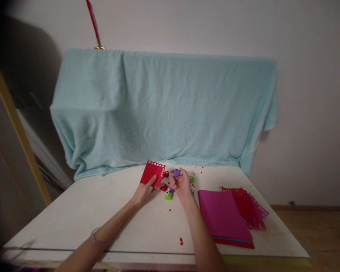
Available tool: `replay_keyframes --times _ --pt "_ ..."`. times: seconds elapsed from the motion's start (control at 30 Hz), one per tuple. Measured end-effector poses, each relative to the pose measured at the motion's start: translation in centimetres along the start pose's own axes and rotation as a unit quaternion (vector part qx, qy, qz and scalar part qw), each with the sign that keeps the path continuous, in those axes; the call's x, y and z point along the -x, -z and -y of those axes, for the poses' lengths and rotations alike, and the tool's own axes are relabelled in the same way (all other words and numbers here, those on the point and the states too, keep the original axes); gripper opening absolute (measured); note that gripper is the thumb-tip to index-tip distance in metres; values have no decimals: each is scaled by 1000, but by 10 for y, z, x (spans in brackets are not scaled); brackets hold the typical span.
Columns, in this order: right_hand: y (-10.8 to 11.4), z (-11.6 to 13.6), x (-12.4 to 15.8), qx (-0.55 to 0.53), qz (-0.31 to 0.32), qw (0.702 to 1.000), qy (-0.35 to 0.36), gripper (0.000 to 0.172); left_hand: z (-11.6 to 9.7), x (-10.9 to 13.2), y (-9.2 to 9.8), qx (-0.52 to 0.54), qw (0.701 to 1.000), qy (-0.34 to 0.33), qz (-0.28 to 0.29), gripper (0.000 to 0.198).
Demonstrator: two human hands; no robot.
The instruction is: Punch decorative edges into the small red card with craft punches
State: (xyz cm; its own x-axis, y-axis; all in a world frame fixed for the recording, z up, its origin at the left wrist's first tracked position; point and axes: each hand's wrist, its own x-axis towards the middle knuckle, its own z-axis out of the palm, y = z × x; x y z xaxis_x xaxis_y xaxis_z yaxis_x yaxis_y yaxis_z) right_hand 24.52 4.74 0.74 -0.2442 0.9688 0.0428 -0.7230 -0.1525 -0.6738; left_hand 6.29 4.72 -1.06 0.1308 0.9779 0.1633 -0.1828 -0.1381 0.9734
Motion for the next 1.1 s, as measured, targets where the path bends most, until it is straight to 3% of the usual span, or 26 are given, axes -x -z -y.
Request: replay_keyframes --times 0.67,0.87,1.1 --pt "-3 -4 -4 12 -73 997 35 17 0 -1 -2 8 1000 -1 7 41" --pt "-7 -9 -2 78 -66 989 109 32 -1 1 -2 0 1000 -3 0 42" --pt "-11 -7 0 90 -77 986 115 35 -2 1 -1 -4 1000 -4 2 42"
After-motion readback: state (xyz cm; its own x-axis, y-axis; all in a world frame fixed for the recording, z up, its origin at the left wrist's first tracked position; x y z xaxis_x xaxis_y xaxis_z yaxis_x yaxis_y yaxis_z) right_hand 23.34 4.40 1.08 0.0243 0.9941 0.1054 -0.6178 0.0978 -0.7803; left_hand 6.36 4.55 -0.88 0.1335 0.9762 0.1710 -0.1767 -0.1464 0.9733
